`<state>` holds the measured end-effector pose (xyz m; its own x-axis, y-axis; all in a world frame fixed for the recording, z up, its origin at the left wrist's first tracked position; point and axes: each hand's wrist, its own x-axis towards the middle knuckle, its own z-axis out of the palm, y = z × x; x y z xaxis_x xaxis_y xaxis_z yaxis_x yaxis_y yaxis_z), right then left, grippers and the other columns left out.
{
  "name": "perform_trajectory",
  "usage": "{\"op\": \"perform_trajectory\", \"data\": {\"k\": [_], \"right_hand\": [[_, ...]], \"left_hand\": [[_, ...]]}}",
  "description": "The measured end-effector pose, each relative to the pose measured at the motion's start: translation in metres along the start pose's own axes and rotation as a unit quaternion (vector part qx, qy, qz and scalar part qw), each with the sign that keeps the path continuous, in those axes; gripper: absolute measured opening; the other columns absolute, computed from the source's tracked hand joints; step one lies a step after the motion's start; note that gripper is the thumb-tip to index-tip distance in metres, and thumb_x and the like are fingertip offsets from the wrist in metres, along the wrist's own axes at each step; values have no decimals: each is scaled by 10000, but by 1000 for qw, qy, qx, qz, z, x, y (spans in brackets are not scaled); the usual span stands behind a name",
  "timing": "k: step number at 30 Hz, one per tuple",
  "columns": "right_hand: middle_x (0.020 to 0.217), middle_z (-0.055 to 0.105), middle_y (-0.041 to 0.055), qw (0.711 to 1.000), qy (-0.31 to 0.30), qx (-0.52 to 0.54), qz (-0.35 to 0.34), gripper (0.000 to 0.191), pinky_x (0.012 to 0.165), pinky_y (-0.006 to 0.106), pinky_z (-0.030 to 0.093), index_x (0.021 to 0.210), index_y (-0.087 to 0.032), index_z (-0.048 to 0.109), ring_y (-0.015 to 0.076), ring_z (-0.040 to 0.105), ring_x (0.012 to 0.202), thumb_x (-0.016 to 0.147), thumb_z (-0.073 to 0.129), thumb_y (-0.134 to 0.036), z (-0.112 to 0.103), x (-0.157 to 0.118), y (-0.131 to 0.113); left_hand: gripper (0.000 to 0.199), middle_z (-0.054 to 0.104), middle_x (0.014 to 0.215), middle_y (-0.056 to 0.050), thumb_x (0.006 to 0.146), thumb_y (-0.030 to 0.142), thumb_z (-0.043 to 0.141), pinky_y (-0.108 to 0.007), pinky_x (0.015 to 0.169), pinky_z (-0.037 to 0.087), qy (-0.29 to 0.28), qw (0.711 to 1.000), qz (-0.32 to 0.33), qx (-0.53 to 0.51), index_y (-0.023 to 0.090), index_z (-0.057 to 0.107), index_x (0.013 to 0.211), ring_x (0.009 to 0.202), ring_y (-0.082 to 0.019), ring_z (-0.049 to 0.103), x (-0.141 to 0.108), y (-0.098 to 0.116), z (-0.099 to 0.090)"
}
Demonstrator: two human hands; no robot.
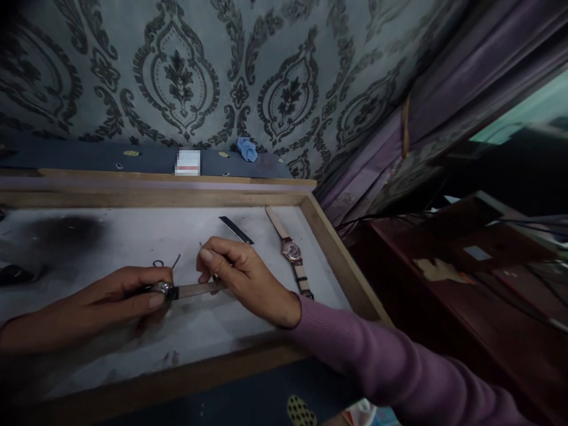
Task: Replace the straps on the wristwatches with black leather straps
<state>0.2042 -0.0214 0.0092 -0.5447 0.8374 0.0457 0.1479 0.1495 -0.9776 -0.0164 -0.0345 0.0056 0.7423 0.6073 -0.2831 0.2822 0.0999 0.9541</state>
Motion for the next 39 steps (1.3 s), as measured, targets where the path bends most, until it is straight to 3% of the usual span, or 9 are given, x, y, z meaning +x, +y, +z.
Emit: {"op": "perform_trajectory", "data": {"k": [5,10,16,26,39], "right_hand": [[635,492,-24,997,26,59,35,310,515,181,410,750,-147,531,75,476,565,961,431,-351,3,0,5],[606,465,-40,998,20,57,29,299,521,180,381,750,-142,539,63,440,542,959,441,-332,6,0,8],[618,492,-37,996,44,69,42,304,508,177,422,763,-158,504,68,495,540,981,387,-334,7,0,6],[597,503,-35,996,48,69,31,302,486,182,432,744,-157,497,69,494,516,983,372,-294,6,0,7],[671,505,-22,994,41,98,34,306,488,175,428,752,-157,507,71,519,585,952,437,-378,7,0,6]], "left_hand": [[224,461,910,-2,920,346,466,-240,730,378,14,996,75,39,184,521,775,803,-139,459,2,1,-1],[162,491,1147,-13,915,306,480,-241,848,362,4,997,78,4,209,590,845,1003,-176,475,1,1,0],[211,536,1027,-22,908,283,451,-244,777,390,-14,998,52,-31,221,613,1029,892,-167,497,2,7,0],[205,548,1038,-22,903,256,445,-261,805,387,-20,998,53,-20,222,615,1013,915,-174,492,3,7,-2],[200,555,1031,-44,905,288,464,-290,864,387,-15,998,60,-28,203,625,989,949,-200,501,4,7,-2]]}}
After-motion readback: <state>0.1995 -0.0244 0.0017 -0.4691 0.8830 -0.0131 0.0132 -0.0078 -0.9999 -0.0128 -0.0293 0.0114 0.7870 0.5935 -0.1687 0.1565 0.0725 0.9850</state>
